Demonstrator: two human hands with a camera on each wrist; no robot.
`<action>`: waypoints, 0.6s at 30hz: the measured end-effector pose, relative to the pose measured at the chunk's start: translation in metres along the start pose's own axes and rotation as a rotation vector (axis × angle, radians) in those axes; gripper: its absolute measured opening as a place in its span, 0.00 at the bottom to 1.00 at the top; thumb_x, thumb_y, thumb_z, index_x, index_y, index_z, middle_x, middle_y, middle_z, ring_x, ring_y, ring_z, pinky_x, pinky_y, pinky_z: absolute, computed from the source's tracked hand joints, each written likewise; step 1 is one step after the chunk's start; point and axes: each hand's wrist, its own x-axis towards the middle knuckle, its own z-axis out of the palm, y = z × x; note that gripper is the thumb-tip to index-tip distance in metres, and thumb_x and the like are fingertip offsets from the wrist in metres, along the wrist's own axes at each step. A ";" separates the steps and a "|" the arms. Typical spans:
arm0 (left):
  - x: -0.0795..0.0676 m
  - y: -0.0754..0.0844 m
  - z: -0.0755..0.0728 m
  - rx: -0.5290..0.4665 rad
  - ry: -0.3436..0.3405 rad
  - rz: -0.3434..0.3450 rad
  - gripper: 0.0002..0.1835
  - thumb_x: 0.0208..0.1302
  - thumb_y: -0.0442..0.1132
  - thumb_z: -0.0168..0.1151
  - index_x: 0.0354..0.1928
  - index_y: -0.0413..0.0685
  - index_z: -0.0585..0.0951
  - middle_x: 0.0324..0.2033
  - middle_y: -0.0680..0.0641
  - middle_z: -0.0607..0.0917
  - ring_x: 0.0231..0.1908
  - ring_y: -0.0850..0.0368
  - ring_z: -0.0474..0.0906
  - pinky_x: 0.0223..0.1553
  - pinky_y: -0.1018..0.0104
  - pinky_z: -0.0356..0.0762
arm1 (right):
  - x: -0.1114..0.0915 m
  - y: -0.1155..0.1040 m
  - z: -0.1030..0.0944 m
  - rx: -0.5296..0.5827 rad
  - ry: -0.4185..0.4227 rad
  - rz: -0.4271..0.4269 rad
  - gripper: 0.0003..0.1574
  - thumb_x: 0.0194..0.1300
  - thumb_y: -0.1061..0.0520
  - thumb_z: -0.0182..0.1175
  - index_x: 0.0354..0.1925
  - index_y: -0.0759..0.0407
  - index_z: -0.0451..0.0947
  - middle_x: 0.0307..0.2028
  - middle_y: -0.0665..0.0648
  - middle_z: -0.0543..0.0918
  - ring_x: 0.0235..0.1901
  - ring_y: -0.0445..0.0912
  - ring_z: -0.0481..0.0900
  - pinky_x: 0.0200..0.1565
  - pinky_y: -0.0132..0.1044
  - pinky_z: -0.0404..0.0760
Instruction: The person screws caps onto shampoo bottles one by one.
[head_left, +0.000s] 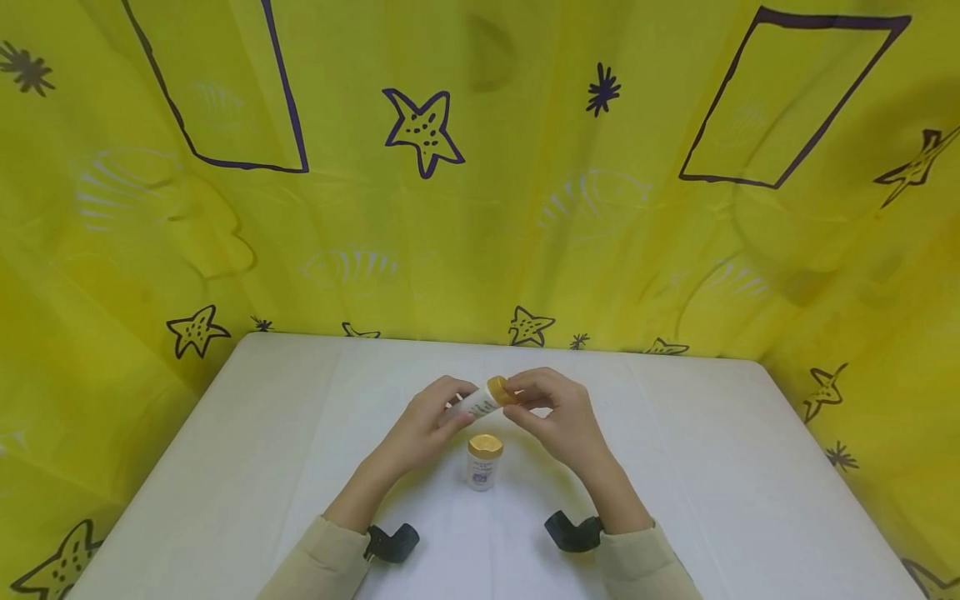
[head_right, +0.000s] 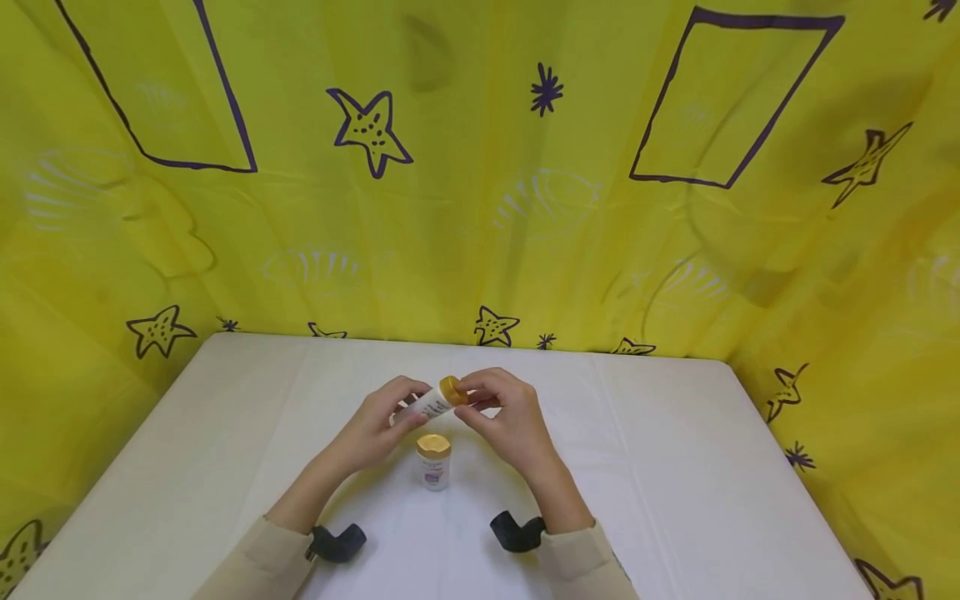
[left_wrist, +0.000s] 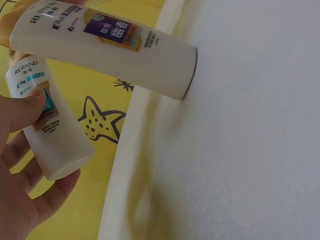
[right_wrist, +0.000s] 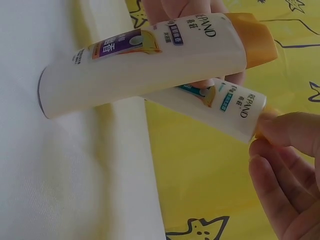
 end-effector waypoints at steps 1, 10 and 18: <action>0.000 0.000 0.000 -0.002 -0.002 -0.003 0.15 0.69 0.39 0.63 0.56 0.54 0.76 0.49 0.54 0.80 0.48 0.60 0.75 0.51 0.59 0.78 | 0.000 0.000 0.000 0.002 -0.004 -0.002 0.17 0.56 0.63 0.74 0.45 0.54 0.84 0.47 0.50 0.85 0.38 0.42 0.86 0.42 0.33 0.85; 0.000 -0.001 -0.001 -0.003 -0.009 0.026 0.15 0.69 0.38 0.64 0.55 0.54 0.77 0.48 0.54 0.80 0.47 0.60 0.75 0.51 0.58 0.79 | 0.000 -0.002 0.000 -0.048 0.000 -0.022 0.17 0.55 0.64 0.74 0.44 0.52 0.85 0.50 0.48 0.84 0.46 0.43 0.84 0.43 0.35 0.85; 0.000 0.000 0.002 -0.014 -0.026 0.014 0.16 0.69 0.39 0.63 0.56 0.54 0.76 0.49 0.55 0.80 0.48 0.61 0.75 0.52 0.59 0.78 | -0.001 0.000 0.003 -0.074 0.029 0.003 0.12 0.56 0.54 0.75 0.40 0.49 0.85 0.49 0.48 0.86 0.53 0.44 0.81 0.47 0.43 0.85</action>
